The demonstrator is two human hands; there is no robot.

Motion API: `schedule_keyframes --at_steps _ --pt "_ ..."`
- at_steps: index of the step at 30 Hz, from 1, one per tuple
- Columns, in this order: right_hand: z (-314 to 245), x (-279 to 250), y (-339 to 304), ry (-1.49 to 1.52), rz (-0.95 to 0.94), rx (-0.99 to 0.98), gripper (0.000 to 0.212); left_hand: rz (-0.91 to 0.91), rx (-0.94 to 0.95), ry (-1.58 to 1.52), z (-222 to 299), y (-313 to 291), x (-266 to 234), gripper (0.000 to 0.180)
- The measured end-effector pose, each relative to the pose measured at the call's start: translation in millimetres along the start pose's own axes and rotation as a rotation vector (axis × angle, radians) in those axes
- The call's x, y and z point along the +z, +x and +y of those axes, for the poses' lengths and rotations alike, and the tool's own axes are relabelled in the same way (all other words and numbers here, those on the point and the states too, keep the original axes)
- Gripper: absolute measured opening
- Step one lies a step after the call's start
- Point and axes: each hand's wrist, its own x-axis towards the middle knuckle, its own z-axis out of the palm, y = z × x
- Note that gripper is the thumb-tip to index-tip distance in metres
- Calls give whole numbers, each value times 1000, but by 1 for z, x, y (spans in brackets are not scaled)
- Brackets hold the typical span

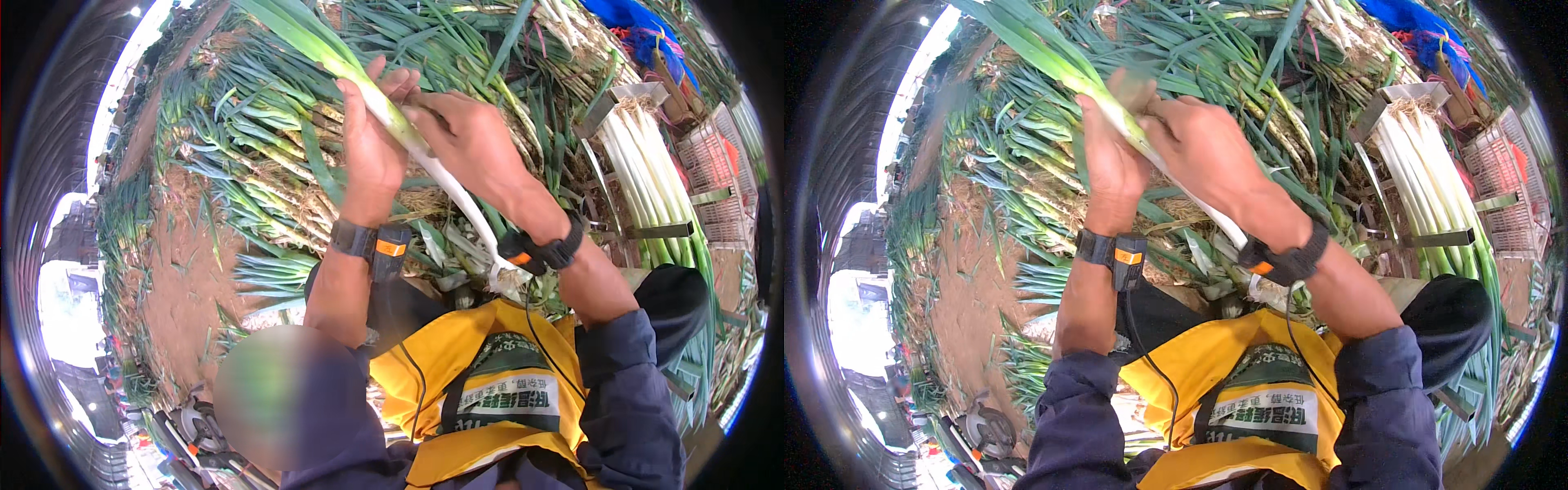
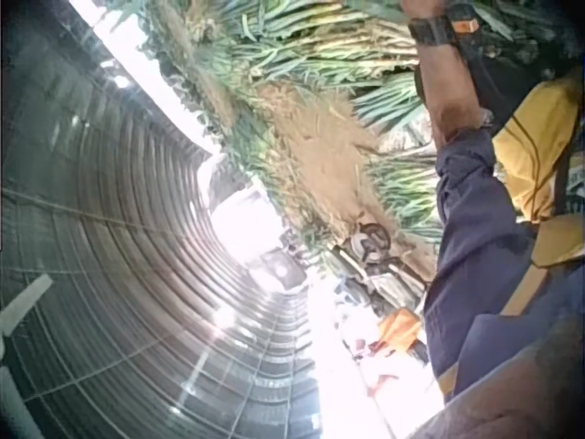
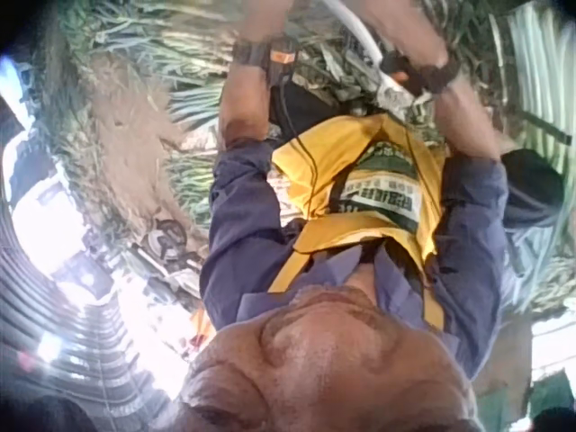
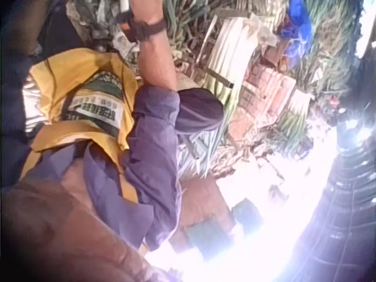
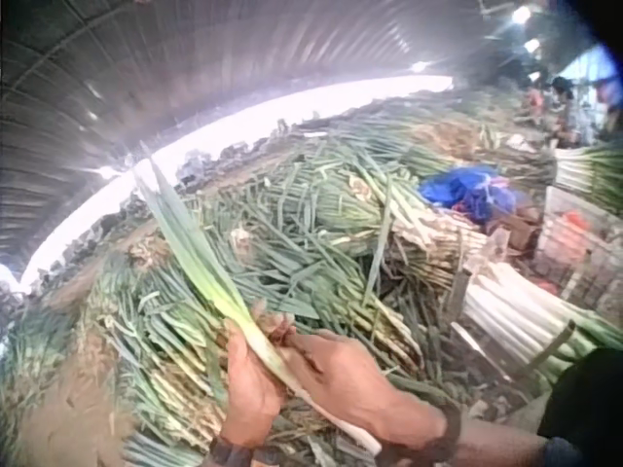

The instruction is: The person is cleaning and peeling the outer layers of fresh leeks and placing them into a crate for processing.

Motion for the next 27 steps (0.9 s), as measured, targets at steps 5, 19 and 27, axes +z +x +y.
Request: schedule_keyframes --at_steps 5,19,27 --pt "5 21 7 -1 -21 2 25 -27 47 50 -3 2 0 72" --pt "137 -43 -62 905 610 512 17 -88 122 -125 33 8 -19 77" --pt "37 -14 -44 258 -68 219 44 -80 56 -180 17 3 -25 60"
